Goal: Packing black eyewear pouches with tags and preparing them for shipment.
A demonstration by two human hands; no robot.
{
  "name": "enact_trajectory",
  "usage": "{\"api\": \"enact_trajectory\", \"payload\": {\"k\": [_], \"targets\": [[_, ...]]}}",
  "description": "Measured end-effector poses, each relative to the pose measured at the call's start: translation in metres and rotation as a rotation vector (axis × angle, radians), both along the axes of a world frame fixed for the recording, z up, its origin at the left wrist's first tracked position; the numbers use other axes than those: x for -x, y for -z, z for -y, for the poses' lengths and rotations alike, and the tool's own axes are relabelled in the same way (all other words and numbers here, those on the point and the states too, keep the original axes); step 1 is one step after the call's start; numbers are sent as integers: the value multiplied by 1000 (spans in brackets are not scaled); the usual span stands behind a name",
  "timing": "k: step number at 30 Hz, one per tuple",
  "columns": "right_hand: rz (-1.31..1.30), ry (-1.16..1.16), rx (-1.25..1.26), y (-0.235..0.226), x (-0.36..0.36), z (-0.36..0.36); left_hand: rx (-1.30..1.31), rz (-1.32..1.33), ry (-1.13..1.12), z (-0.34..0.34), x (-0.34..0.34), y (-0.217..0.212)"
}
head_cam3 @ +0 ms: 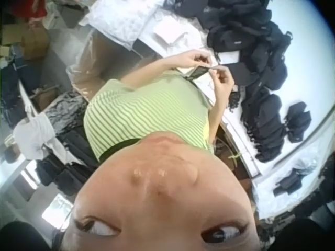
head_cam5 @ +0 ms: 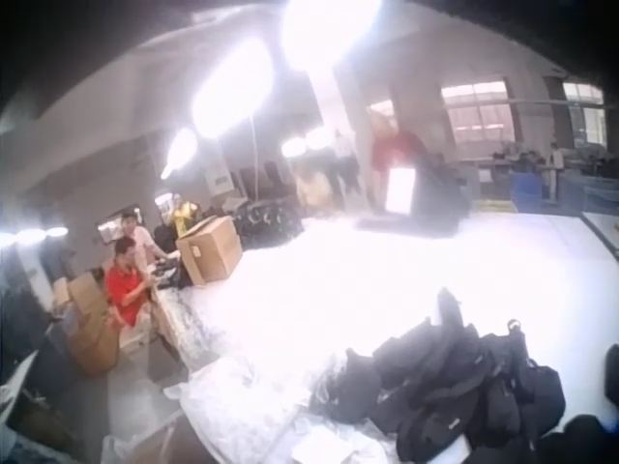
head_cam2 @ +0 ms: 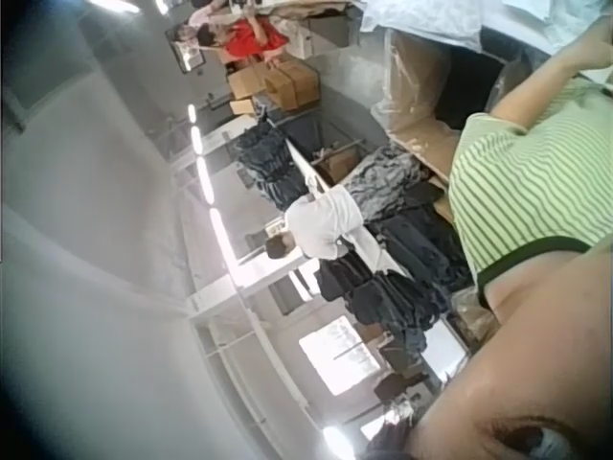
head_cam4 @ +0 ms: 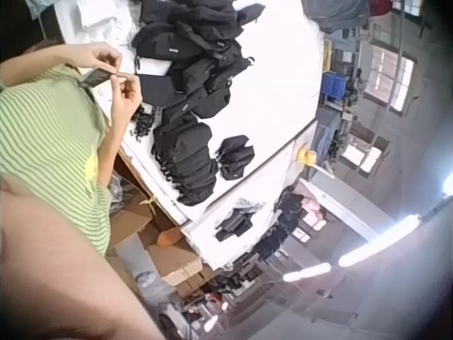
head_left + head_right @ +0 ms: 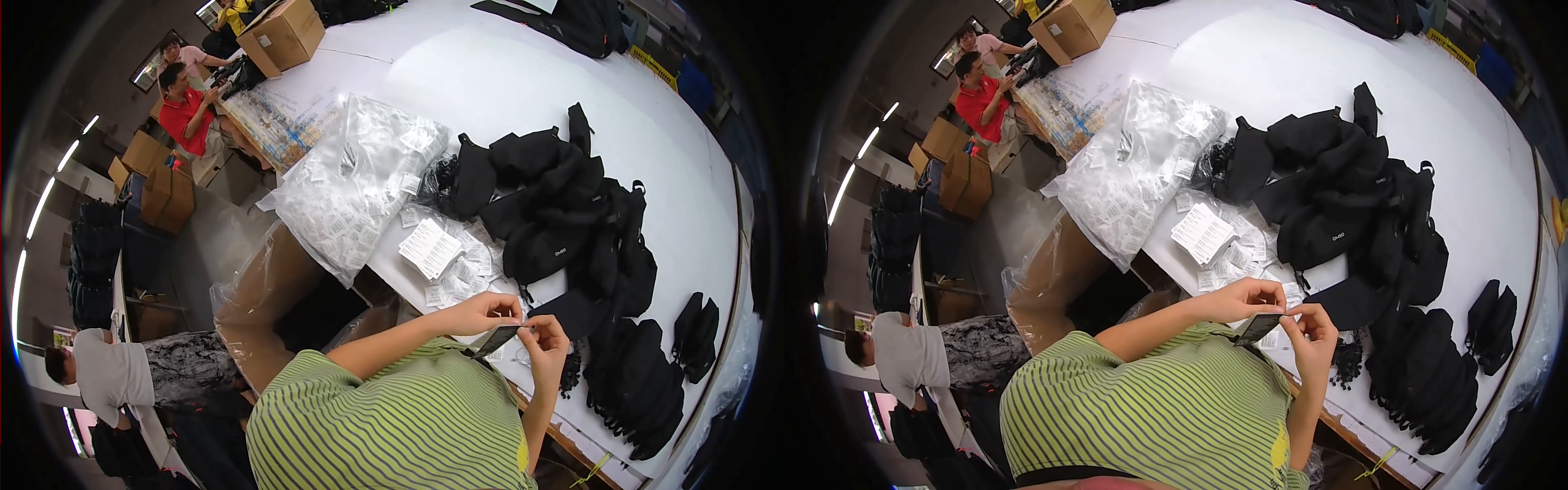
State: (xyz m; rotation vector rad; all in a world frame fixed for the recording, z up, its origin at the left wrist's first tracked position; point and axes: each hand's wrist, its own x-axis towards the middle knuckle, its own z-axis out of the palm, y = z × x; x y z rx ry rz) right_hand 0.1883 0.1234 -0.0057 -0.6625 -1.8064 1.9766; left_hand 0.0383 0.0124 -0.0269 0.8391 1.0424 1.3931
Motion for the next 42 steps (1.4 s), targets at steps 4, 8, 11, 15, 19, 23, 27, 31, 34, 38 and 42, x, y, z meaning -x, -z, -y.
{"api": "enact_trajectory", "payload": {"k": [4,8,11,15,19,23,27,31,34,38,42], "targets": [[-53,39,88,10,-12,-2,-37,-159,32,-7,-1,-3],[9,106,-34,7,-14,-1,92,-141,68,-6,-1,-13],[21,106,-154,12,-13,0,126,-49,22,-7,-4,-6],[23,114,-26,21,-22,1,98,68,74,-13,-7,9],[-38,120,-22,19,-25,4,89,75,75,-15,-18,6],[-144,39,304,23,-27,3,71,114,-17,-21,-24,4],[-21,21,326,14,-23,-2,-71,-45,-104,-45,-5,14],[9,74,256,19,-29,-5,-285,-1412,-641,-94,38,38],[10,52,220,21,-31,-4,42,-1367,-777,-129,67,52],[3,48,230,20,-32,2,193,-1157,-456,-160,83,55],[23,75,219,18,-35,-1,53,-1190,-473,-154,89,48]]}}
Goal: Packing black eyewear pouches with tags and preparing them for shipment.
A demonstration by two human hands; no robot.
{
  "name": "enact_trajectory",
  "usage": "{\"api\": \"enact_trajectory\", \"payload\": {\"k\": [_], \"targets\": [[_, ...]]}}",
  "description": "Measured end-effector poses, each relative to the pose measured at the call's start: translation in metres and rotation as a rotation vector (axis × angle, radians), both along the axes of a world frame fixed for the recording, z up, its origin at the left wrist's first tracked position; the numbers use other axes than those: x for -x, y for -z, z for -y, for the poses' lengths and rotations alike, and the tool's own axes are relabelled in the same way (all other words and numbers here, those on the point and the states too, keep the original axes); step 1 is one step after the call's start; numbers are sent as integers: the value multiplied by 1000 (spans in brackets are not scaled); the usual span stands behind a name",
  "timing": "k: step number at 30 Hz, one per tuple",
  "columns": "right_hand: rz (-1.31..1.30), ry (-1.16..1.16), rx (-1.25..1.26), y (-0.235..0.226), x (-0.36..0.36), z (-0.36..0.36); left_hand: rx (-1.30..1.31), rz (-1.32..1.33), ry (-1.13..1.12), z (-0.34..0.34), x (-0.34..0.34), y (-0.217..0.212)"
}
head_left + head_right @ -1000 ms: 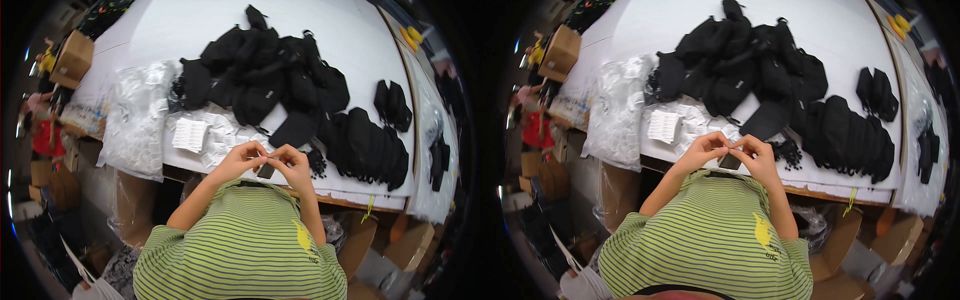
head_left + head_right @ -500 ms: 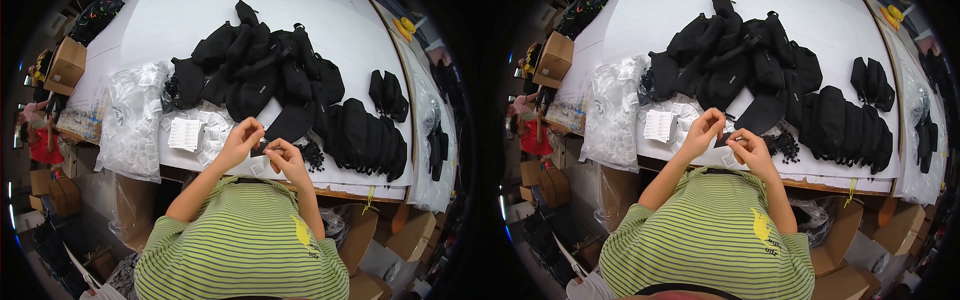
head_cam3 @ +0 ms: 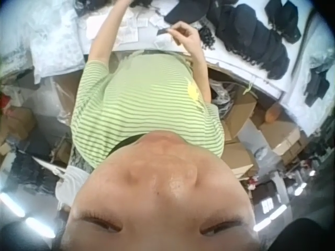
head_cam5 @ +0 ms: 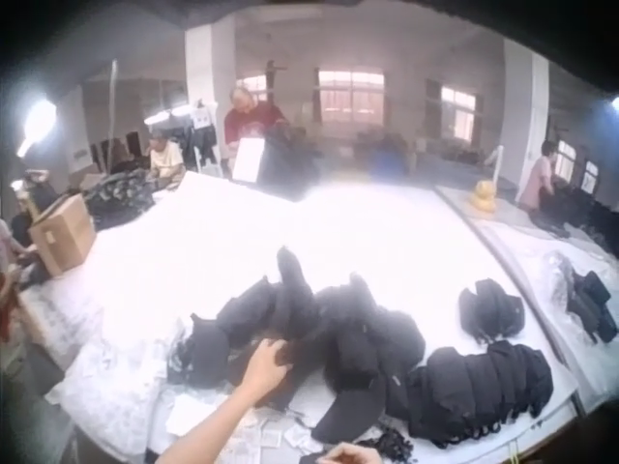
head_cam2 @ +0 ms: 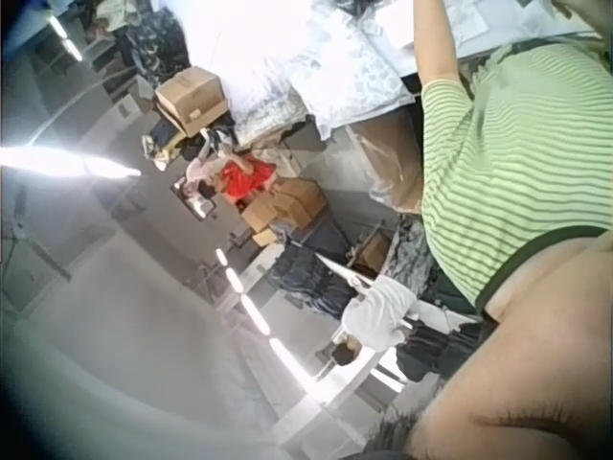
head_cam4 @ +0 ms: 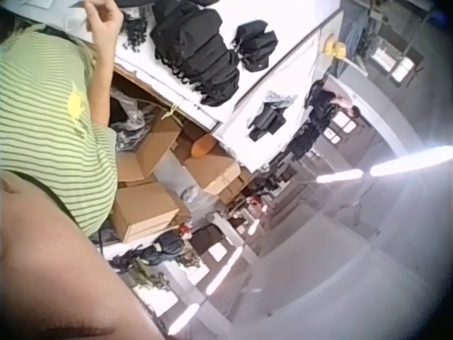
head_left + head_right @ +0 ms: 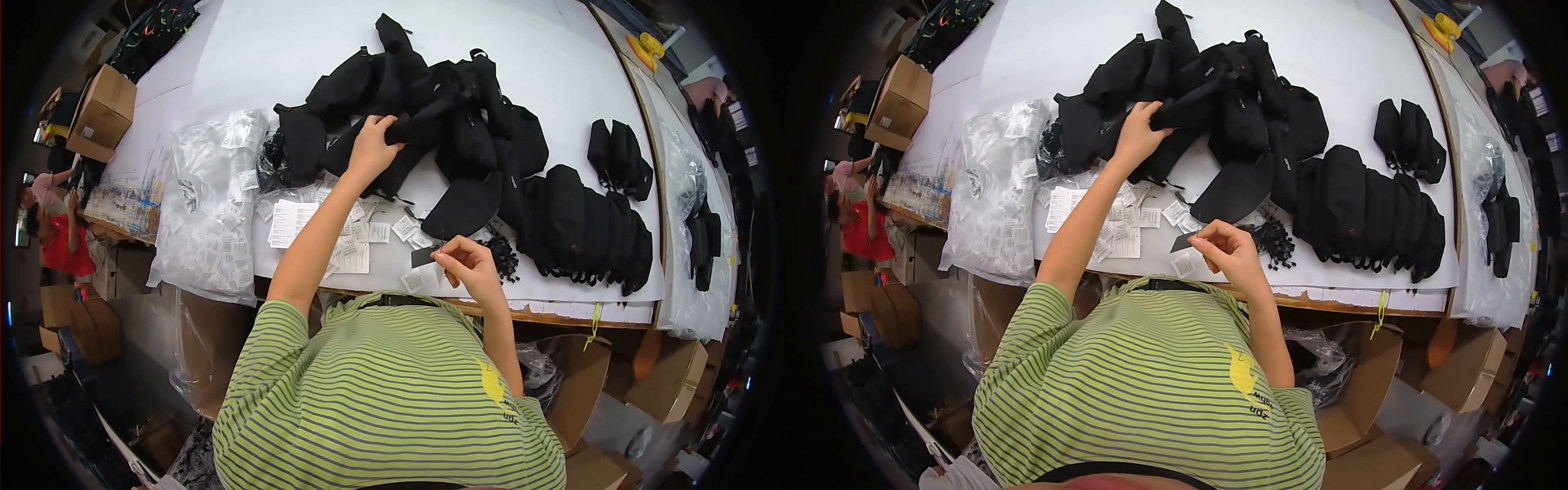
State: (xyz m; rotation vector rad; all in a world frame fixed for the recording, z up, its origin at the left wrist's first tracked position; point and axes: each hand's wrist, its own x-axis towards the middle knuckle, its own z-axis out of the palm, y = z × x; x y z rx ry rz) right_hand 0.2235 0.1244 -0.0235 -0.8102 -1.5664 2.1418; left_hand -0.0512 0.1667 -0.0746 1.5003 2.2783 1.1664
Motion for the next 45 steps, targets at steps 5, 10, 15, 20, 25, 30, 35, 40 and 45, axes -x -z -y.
{"api": "enact_trajectory", "payload": {"k": [5,10,15,20,25,30,35,40,45], "targets": [[18,34,9,1,-11,-6,-192,-347,195,43,-5,-47],[67,63,0,1,-14,-10,-95,-240,480,83,-25,-33],[102,34,-25,3,-8,-9,-32,320,147,91,-42,-10],[132,-6,-52,-2,-2,-8,-135,-149,-1,71,-63,3],[132,8,-59,-3,3,-5,-126,-181,14,59,-67,9],[238,178,-197,-6,14,-5,-203,263,133,79,-81,-24],[317,230,-521,-17,34,-4,-153,270,107,123,-96,-62],[277,165,-587,-14,46,1,-35,508,145,148,-98,-61],[270,26,-511,-16,42,4,51,900,-12,159,-96,-58]]}}
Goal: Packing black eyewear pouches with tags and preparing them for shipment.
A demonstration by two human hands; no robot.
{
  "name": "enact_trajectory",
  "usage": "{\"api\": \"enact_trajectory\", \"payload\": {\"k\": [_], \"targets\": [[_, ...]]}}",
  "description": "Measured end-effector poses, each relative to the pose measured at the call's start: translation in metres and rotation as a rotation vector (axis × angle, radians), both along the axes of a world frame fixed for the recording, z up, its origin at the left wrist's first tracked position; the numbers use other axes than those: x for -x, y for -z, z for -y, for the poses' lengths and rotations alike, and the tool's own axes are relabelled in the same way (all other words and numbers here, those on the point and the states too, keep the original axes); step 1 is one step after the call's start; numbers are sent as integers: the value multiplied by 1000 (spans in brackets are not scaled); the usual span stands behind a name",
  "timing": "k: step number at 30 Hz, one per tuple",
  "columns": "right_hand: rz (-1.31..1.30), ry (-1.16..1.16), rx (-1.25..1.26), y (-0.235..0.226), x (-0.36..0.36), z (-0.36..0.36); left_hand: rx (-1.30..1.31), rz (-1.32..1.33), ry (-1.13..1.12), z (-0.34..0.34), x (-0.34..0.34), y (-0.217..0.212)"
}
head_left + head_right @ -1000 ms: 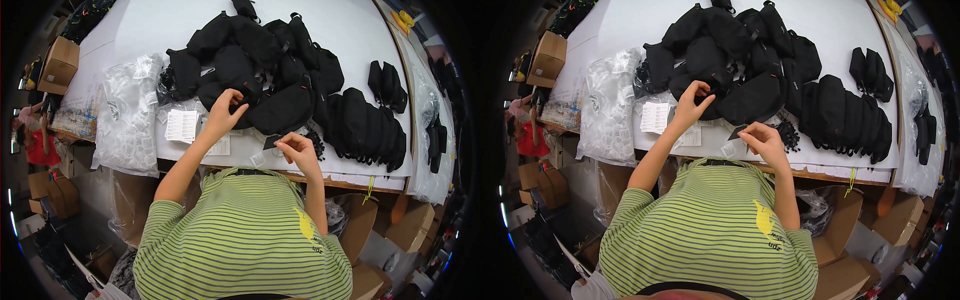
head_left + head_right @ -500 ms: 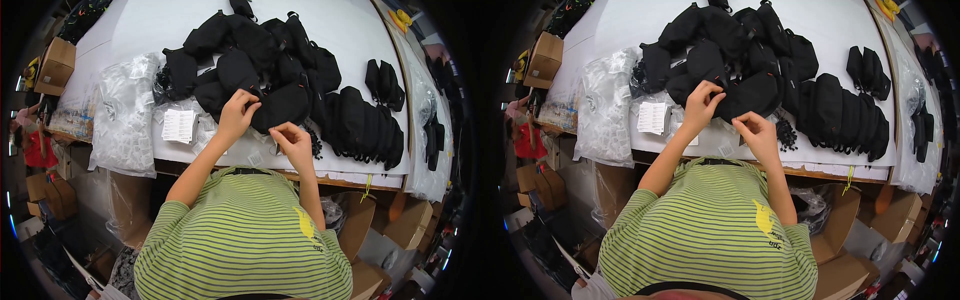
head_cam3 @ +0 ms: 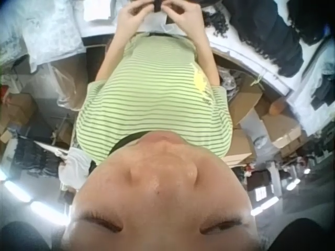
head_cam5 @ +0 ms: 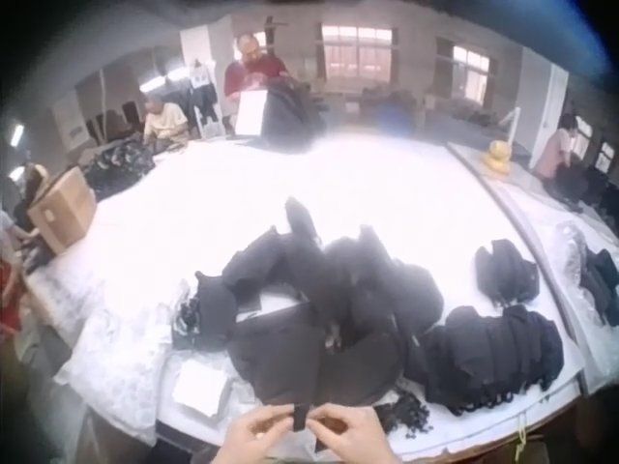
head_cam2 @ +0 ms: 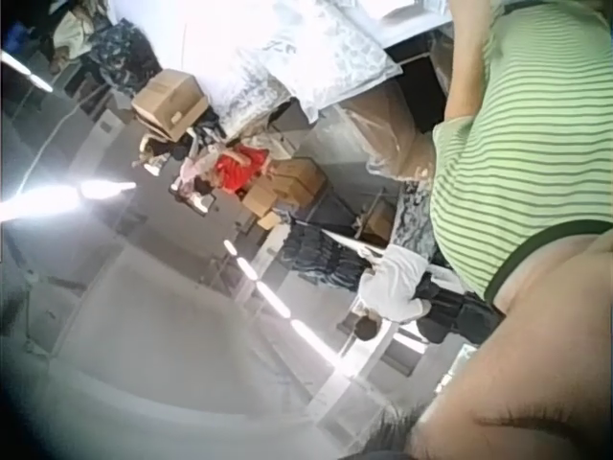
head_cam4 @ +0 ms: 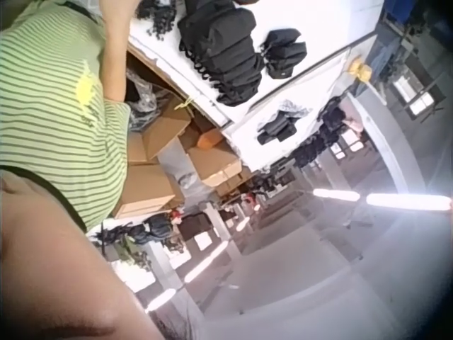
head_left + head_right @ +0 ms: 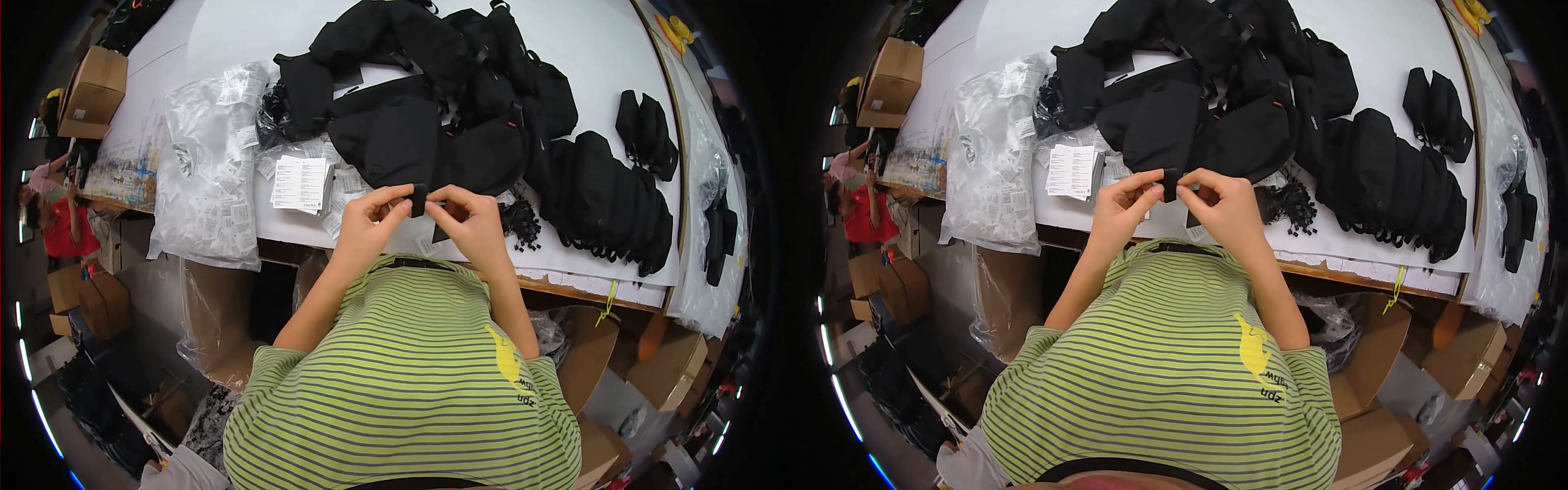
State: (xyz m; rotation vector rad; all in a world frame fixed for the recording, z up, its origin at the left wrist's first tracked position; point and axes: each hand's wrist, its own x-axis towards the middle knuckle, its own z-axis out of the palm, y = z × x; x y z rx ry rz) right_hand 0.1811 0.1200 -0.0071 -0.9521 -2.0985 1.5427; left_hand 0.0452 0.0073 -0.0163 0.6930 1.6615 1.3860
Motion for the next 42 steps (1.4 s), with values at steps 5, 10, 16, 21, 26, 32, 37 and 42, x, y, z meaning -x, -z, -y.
{"api": "enact_trajectory", "payload": {"k": [5,10,16,21,26,32,37,42], "targets": [[38,-110,0,1,-2,1,15,83,86,0,12,-4],[27,-114,-52,6,0,5,106,118,152,1,17,-5],[65,-119,-216,5,0,11,81,-251,108,2,4,-4],[22,18,103,1,-1,12,-158,-248,-83,0,-5,-2],[-442,116,459,-1,-15,1,-346,3,-231,-2,3,-22],[-500,145,555,-13,-24,-4,-239,164,24,-2,-1,-33],[-528,158,524,-6,-19,1,-199,104,43,-5,-9,-29],[-477,191,549,-11,-14,8,-208,-46,98,-6,-11,-27]]}}
